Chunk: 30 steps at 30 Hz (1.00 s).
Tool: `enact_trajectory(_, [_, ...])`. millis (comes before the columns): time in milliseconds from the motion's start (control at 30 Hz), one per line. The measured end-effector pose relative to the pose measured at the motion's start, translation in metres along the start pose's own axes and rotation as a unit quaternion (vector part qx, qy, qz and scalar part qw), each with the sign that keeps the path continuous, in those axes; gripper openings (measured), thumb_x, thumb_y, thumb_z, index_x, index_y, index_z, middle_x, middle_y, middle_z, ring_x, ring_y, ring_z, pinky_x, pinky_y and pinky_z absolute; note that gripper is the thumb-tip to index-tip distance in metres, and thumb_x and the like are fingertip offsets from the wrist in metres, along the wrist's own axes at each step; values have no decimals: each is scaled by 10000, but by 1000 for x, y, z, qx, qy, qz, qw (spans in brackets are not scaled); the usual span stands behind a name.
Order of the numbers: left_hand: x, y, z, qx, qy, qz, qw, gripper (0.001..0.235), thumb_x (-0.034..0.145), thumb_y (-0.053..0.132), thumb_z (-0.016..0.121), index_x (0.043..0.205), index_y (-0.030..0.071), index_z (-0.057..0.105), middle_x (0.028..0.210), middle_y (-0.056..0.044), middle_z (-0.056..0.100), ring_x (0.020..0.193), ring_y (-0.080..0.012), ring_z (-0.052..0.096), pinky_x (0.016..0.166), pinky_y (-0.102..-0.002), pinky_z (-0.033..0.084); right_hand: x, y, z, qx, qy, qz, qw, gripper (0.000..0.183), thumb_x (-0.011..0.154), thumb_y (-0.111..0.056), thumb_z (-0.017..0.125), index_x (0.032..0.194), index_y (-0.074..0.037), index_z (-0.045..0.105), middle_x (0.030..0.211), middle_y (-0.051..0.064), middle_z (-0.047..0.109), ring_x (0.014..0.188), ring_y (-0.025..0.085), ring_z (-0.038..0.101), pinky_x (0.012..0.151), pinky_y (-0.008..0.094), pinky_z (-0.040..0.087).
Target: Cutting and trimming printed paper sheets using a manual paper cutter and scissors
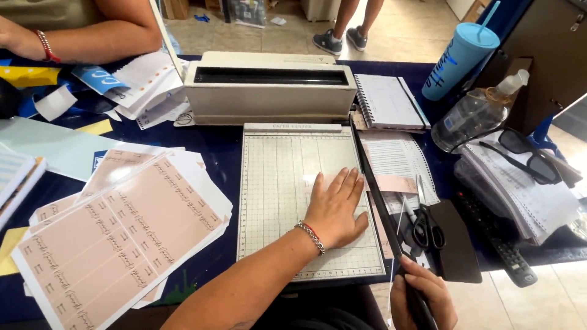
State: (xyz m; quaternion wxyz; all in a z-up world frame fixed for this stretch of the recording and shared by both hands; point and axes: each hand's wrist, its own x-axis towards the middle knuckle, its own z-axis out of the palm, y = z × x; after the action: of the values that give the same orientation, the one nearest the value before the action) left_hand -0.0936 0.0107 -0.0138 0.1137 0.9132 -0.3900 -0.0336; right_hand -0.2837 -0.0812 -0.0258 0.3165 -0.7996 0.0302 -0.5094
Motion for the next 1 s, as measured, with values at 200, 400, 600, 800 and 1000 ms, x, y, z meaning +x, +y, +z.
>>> enact_trajectory(200, [0, 0, 0, -13, -6, -7, 1000, 783, 946, 529, 279, 1602, 108, 204, 1698, -92, 147, 1559, -241, 103, 1189, -650, 55, 2, 1, -4, -13, -17, -17, 1000, 152, 922, -31, 698, 1000, -51, 568, 1095, 198, 743, 977, 231, 760, 944, 306, 593])
enact_trajectory(400, [1, 0, 1, -7, -14, -8, 1000, 789, 949, 549, 250, 1606, 115, 191, 1700, -91, 136, 1561, -248, 92, 1192, -650, 48, 2, -1, -6, -6, -35, -3, 999, 172, 910, -20, 703, 1013, -53, 570, 1123, 203, 741, 1002, 235, 761, 961, 308, 595])
enact_trajectory(600, [1, -1, 4, -9, 4, -3, 1000, 789, 952, 555, 247, 1600, 108, 203, 1699, -92, 142, 1561, -249, 94, 1190, -652, 43, -1, 1, -4, -4, -26, -6, 1000, 171, 915, -19, 705, 1013, -44, 567, 1109, 205, 738, 1005, 239, 764, 968, 310, 604])
enact_trajectory(800, [1, 0, 0, -5, -24, -7, 1000, 793, 953, 556, 247, 1610, 120, 163, 1707, -86, 97, 1564, -244, 62, 1194, -647, 33, -4, 8, -2, 10, -17, -22, 1000, 168, 906, -7, 702, 1000, -32, 565, 1089, 231, 731, 984, 262, 769, 943, 320, 619])
enact_trajectory(1000, [-3, 1, -5, 5, -26, -5, 1000, 797, 959, 568, 279, 1607, 115, 178, 1702, -85, 129, 1559, -242, 94, 1198, -641, 61, -21, 16, -2, 36, -12, -23, 999, 179, 887, 32, 701, 978, -18, 555, 1073, 250, 720, 979, 274, 764, 950, 319, 618])
